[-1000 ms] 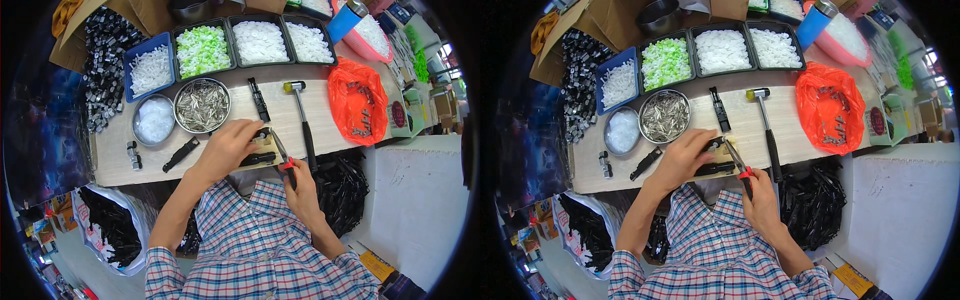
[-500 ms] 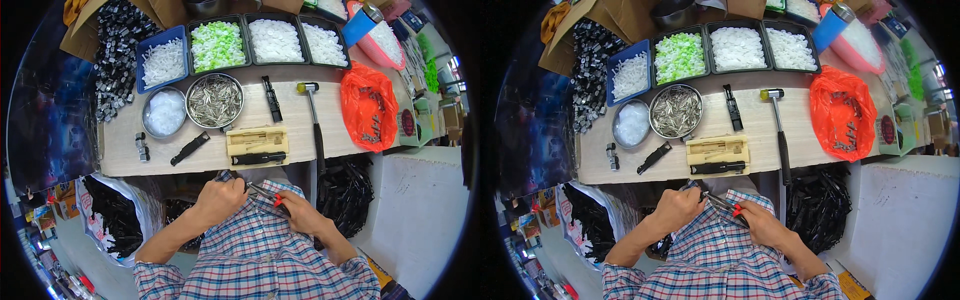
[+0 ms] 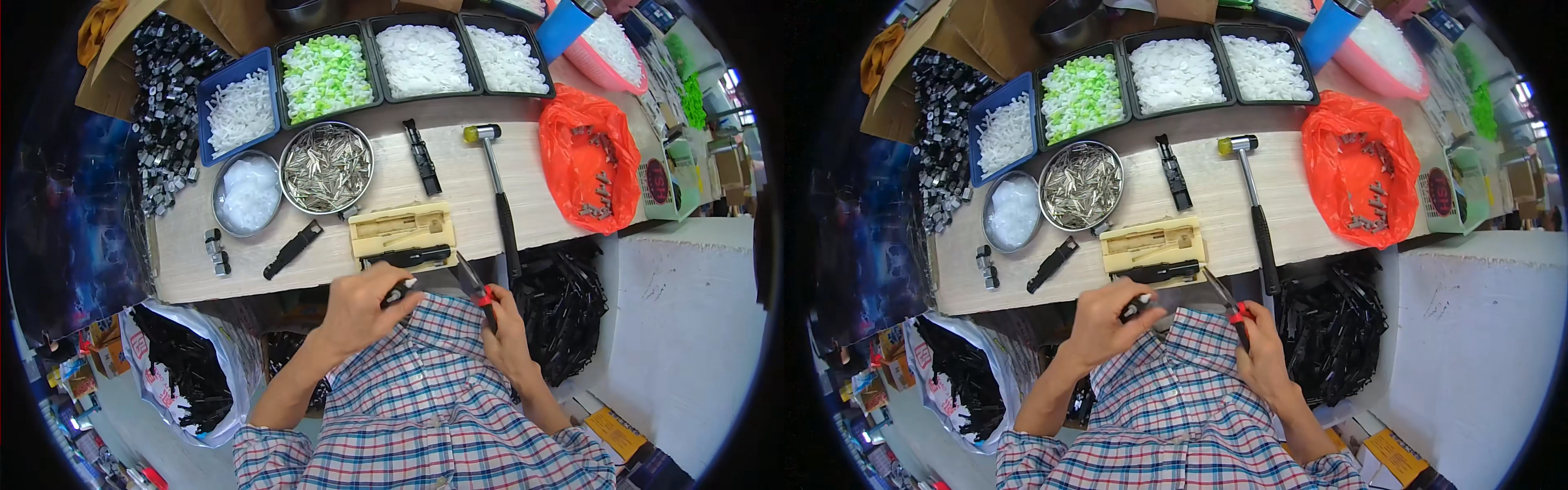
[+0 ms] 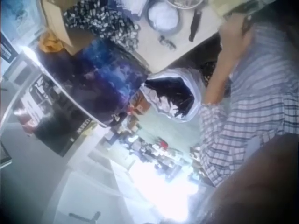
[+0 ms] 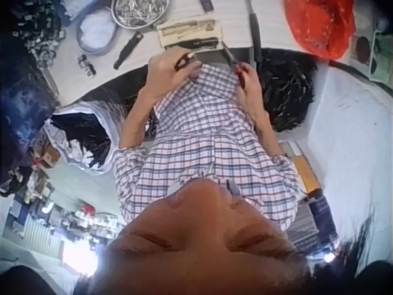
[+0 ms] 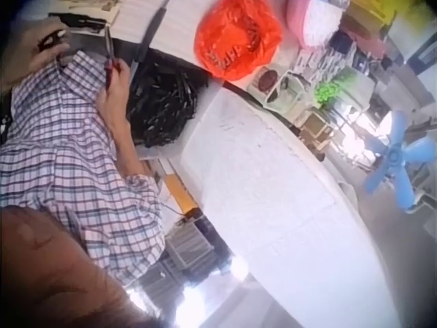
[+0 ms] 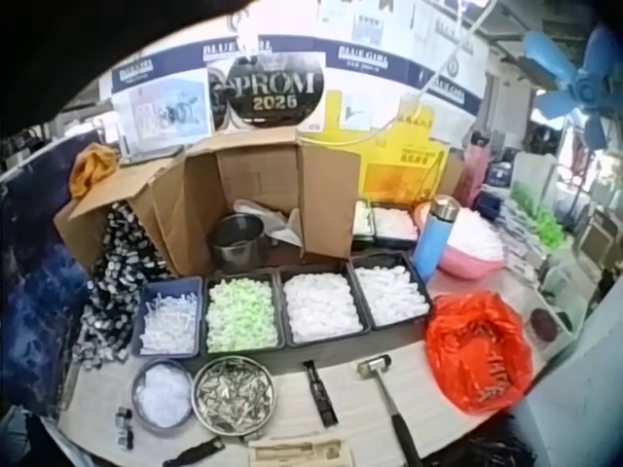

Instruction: Assembling small components into a wooden jig and tapping them with a small mallet.

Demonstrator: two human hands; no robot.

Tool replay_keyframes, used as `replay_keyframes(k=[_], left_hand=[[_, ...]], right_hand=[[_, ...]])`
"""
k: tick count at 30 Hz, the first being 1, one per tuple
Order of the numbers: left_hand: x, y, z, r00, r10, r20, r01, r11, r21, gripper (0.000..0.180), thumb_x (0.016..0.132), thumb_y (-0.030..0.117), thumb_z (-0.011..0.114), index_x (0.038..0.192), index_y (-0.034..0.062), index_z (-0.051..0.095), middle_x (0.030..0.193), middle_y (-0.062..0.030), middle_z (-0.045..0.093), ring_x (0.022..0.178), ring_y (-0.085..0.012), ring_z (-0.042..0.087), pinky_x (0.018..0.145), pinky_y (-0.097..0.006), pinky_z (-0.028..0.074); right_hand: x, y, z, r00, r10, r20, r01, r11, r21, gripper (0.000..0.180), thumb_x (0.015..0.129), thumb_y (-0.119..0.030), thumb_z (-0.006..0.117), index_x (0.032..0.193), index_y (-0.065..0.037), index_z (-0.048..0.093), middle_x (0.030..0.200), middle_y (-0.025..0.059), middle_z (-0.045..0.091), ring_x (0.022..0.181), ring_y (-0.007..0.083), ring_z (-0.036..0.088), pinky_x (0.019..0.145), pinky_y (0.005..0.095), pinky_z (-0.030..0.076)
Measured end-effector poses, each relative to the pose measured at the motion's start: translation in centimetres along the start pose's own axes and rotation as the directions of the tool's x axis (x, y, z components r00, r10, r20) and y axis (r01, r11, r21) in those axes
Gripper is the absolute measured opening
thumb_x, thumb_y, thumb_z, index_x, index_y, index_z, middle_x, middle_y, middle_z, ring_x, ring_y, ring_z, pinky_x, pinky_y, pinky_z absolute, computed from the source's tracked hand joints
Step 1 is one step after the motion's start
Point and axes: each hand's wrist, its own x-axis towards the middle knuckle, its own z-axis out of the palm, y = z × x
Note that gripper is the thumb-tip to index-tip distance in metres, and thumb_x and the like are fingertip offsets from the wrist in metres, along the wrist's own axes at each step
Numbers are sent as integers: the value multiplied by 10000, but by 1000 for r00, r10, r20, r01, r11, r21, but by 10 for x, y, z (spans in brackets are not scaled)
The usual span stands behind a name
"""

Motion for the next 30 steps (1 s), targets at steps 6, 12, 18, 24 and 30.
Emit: replay_keyframes(k=[6, 12, 18, 24, 30], left_hand=[[29, -3, -2, 986, 164, -16, -147, 920, 363, 364, 686, 188, 866, 963, 67, 663, 930, -79, 637, 935, -278, 650, 711, -386, 550], [50, -3, 12, 953, 266, 142, -301, 798, 523, 368, 690, 180, 824, 1006, 57, 683, 862, -40, 644, 845, -247, 647, 684, -358, 552], [53, -6, 16, 860, 480, 175, -461, 582, 670, 261, 697, 128, 677, 923, -1, 667, 745, -21, 601, 770, -172, 622, 579, -283, 505], [50, -1, 11, 775, 573, 266, -561, 432, 706, 199, 646, 118, 647, 802, -5, 658, 649, -20, 550, 679, -160, 597, 557, -272, 486], [6, -1, 4, 876, 409, 257, -483, 722, 496, 174, 620, 124, 715, 687, 40, 578, 602, -34, 517, 601, -182, 581, 511, -318, 472]], right_hand=[[1, 7, 8, 993, 114, -10, -113, 992, 56, 460, 771, 153, 487, 1196, 43, 626, 1257, 198, 544, 1011, 307, 604, 822, 310, 475], [7, -6, 7, 997, 79, -16, -78, 994, 75, 462, 765, 160, 487, 1189, 44, 629, 1238, 186, 550, 993, 286, 602, 790, 301, 470], [10, -12, 8, 995, -62, -83, 47, 984, -172, 460, 725, 183, 523, 1155, 57, 625, 1216, 217, 549, 1042, 385, 614, 867, 381, 516], [6, -21, -2, 999, -46, 22, 48, 989, -140, 523, 635, 200, 559, 1134, 53, 620, 1225, 237, 526, 1085, 445, 588, 932, 425, 518], [-5, -4, -11, 943, -126, 309, 156, 985, -74, 533, 627, 179, 630, 1139, 32, 604, 1256, 220, 528, 1145, 430, 583, 975, 420, 516]])
